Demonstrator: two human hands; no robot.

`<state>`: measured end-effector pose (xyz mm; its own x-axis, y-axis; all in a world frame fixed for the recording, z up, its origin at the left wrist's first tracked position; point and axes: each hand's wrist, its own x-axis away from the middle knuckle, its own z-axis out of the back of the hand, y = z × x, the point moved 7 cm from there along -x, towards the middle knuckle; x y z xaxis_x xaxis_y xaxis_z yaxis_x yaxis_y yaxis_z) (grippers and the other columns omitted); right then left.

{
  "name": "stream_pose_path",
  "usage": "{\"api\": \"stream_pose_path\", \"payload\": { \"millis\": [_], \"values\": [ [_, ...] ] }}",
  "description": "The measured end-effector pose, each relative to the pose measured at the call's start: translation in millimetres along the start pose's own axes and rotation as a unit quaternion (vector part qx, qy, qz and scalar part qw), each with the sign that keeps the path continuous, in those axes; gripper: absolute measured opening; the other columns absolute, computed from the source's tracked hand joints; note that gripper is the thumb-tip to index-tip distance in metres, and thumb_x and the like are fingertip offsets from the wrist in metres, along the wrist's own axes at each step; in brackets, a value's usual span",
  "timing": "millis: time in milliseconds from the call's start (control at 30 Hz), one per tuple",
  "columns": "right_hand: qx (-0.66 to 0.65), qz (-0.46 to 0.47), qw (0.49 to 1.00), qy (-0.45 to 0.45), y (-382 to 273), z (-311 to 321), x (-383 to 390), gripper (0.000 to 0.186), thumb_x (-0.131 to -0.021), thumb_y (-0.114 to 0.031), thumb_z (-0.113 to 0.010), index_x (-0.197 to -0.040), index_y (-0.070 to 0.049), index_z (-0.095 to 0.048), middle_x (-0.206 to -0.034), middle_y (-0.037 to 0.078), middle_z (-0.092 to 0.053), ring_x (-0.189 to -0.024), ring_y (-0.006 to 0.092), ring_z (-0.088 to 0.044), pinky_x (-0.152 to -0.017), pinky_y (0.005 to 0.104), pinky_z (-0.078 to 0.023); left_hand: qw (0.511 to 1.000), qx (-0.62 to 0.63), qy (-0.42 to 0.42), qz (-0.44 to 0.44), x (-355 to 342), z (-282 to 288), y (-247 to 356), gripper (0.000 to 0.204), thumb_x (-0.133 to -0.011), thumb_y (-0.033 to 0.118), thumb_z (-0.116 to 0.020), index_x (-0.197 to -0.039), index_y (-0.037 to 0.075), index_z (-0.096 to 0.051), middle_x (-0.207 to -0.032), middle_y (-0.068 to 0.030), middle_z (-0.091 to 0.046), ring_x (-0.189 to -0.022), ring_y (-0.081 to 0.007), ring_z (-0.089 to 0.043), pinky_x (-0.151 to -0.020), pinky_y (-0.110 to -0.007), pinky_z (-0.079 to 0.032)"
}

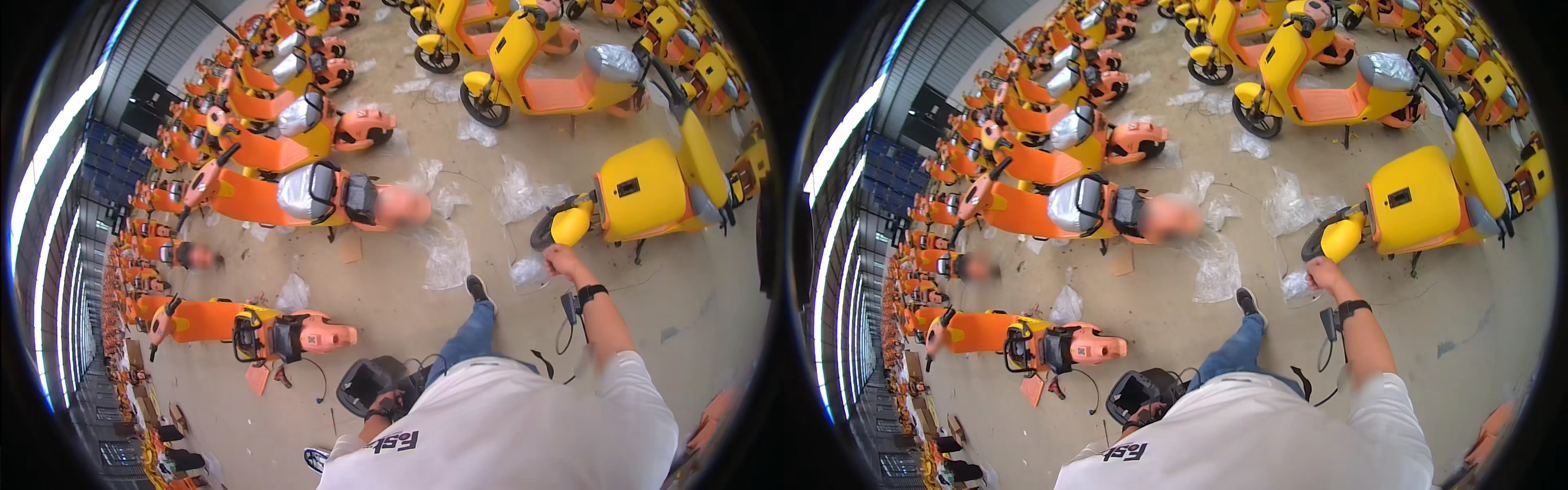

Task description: The person connects wires and components inside the seat compartment of multiple yellow electric scooters. They pick up batteries, connect red and black terminals, organize wiring, and cover the seat with a protective silver wrap before picking up bundles of wires from the floor.

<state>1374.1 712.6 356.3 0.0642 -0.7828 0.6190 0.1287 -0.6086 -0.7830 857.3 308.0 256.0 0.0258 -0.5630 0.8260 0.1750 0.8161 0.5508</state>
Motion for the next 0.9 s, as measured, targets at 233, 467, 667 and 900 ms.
{"api": "stream_pose_path", "payload": {
  "millis": [233, 467, 667, 900],
  "values": [
    [0.141, -0.059, 0.987, -0.042, -139, 17, -146, 0.014, -0.079, -0.013, -0.053, -0.081, 0.000, -0.056, -0.056, 0.007, -0.052, -0.042, 0.0173, -0.052, -0.042, 0.0313, -0.047, 0.980, -0.146, 0.137, 0.024, -70, -5, 121, 0.022, -0.080, 0.023, -0.054, -0.082, 0.002, -0.061, -0.064, -0.0065, -0.056, -0.061, -0.0149, -0.053, -0.061, -0.027, -0.044],
    [-0.043, -0.055, 0.993, -0.097, -322, -28, -340, 0.012, -0.079, -0.015, -0.056, -0.073, -0.006, -0.050, -0.051, 0.001, -0.041, -0.045, 0.0140, -0.046, -0.049, 0.0315, -0.050, 0.868, 0.419, 0.190, 0.187, -147, -7, 250, 0.019, -0.081, 0.015, -0.055, -0.075, -0.002, -0.057, -0.057, -0.0062, -0.048, -0.051, -0.0186, -0.051, -0.047, -0.031, -0.044],
    [-0.014, -0.051, 0.989, -0.140, -445, -74, -527, 0.010, -0.079, -0.016, -0.056, -0.075, -0.008, -0.050, -0.054, 0.001, -0.043, -0.047, 0.0139, -0.048, -0.051, 0.0318, -0.050, 0.872, 0.379, 0.213, 0.226, -245, 16, 411, 0.022, -0.078, 0.013, -0.058, -0.060, 0.005, -0.047, -0.053, -0.0052, -0.045, -0.048, -0.0190, -0.047, -0.047, -0.031, -0.041],
    [0.066, -0.056, 0.977, -0.196, -557, -116, -680, 0.008, -0.074, -0.011, -0.056, -0.071, -0.007, -0.051, -0.058, 0.001, -0.047, -0.050, 0.0144, -0.050, -0.050, 0.0299, -0.049, 0.849, 0.460, 0.176, 0.193, -324, 49, 588, 0.021, -0.075, 0.012, -0.061, -0.060, 0.007, -0.048, -0.053, -0.0051, -0.047, -0.048, -0.0192, -0.049, -0.048, -0.030, -0.042]
  ]
}}
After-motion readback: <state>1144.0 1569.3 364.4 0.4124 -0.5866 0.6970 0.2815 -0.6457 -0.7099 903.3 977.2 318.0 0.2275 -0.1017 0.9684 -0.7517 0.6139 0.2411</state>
